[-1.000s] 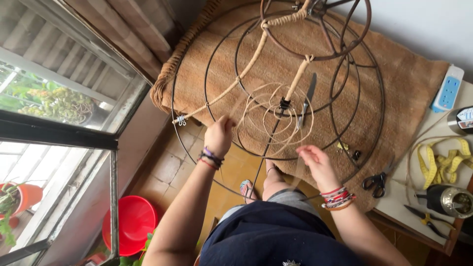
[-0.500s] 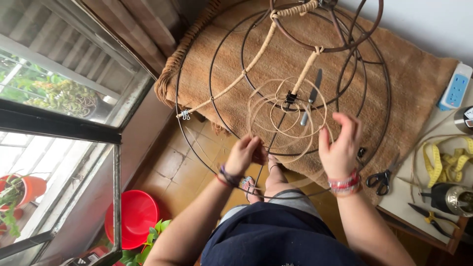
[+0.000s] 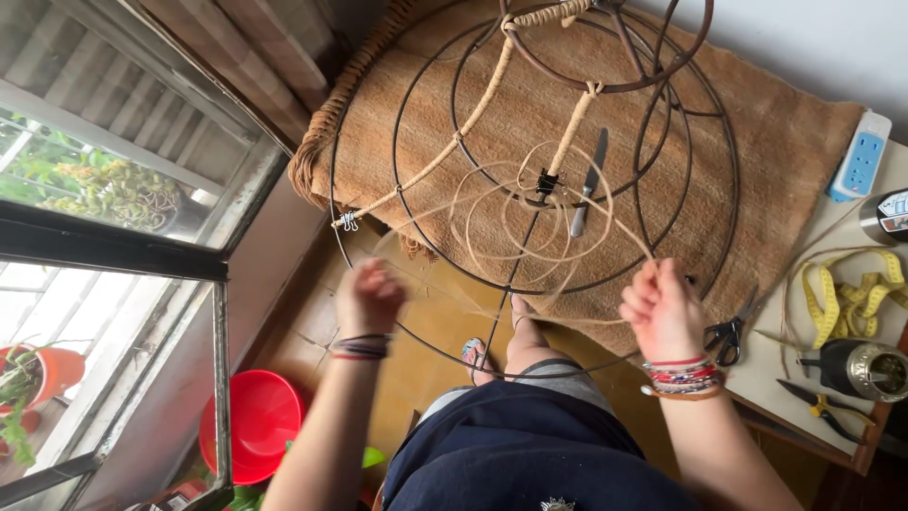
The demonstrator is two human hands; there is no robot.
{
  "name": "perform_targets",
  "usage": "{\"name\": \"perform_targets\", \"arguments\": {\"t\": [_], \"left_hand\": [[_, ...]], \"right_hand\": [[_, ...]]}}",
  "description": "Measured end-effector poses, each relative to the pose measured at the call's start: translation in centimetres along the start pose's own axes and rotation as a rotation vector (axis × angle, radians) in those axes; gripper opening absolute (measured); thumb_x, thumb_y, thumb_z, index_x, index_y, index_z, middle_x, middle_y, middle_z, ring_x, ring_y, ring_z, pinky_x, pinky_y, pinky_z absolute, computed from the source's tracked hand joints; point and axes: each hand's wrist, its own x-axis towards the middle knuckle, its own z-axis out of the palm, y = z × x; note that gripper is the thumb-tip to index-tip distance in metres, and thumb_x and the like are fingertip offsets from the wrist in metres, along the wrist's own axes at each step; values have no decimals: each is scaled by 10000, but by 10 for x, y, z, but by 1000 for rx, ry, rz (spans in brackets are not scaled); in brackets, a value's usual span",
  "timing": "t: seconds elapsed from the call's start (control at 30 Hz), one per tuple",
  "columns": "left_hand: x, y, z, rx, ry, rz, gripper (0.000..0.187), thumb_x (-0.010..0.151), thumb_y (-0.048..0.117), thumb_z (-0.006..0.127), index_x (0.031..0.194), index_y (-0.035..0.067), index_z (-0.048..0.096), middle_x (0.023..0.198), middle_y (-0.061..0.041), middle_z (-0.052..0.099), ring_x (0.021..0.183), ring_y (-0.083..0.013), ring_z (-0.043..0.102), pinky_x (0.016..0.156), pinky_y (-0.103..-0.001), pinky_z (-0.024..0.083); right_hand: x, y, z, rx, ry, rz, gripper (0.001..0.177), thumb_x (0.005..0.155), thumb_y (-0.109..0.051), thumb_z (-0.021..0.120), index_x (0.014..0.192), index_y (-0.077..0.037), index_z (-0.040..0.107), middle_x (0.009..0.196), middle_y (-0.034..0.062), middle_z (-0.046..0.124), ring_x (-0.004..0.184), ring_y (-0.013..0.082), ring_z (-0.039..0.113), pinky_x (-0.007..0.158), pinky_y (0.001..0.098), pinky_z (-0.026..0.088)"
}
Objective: Weaving and knotting rope onto a circular metal frame to create a furniture piece
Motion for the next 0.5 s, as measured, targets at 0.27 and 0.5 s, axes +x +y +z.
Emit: {"name": "perform_targets", "arguments": {"t": [0.27, 0.5], "left_hand": [[57, -24, -245, 919, 694, -71, 344, 888, 555, 668, 953, 224, 740, 643, -121, 619, 490, -223, 608, 321, -363, 468], [51, -6, 60, 1889, 226, 923, 966, 734, 274, 852, 1571, 95, 404, 1542, -187, 472, 1400, -363, 455, 1074, -498, 448]], "right_hand": [[16, -5, 9, -327, 140, -221, 120, 1128, -154, 474, 1145, -115, 586, 697, -64, 318, 554, 5, 266, 435, 133, 252], [44, 10, 20, -435, 85, -263, 126, 1089, -124, 576, 1178, -73, 649, 724, -43, 483, 541, -49, 322, 414, 91, 289]]}}
